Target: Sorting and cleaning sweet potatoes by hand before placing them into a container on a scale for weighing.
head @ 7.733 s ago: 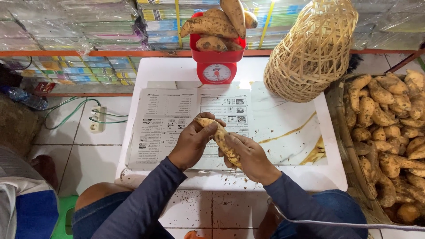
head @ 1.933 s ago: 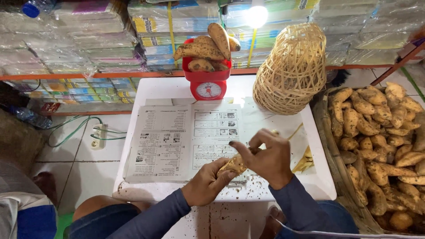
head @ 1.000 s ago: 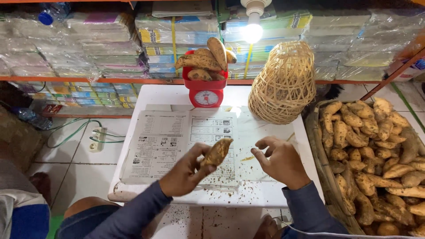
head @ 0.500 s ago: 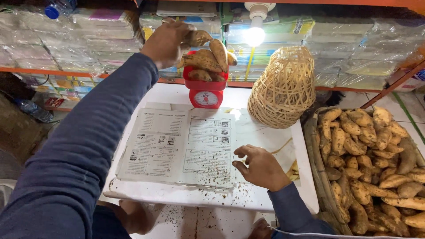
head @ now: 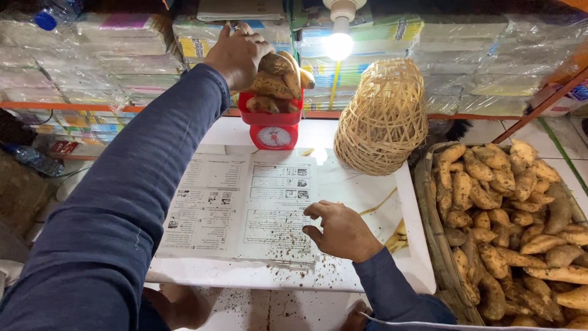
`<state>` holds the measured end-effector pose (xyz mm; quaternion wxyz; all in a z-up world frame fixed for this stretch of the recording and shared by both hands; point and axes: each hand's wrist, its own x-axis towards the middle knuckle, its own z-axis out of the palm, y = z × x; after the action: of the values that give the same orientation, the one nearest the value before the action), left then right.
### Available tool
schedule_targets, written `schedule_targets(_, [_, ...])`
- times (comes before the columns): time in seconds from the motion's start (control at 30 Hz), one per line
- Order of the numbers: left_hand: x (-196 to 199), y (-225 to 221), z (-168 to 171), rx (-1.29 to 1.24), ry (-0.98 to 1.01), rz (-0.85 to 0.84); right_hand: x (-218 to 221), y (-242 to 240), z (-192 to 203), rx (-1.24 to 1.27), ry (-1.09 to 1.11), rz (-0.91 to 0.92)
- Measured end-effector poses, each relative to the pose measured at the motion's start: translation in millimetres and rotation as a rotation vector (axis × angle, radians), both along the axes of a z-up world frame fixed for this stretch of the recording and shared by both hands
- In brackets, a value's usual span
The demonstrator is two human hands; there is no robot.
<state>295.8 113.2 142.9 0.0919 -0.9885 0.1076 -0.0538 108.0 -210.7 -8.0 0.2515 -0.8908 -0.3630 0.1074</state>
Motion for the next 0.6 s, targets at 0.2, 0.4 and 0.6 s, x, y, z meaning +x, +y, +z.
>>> schedule_targets(0.2, [3.4,-7.7,-2.3,0.045,0.051,0.013,0.1,3.8,0.8,-0.015,0.005,0.003])
schedule_targets(0.4, [-5.3,-9.5,3.5,-0.067,0.094,0.059,0.9,3.8,1.1,-0.018,0.011,0.004])
schedule_targets(0.6, [-7.2,-15.2,9.4,-0.128,0.132,0.080,1.0,5.3,-0.2,-0.009,0.005,0.017])
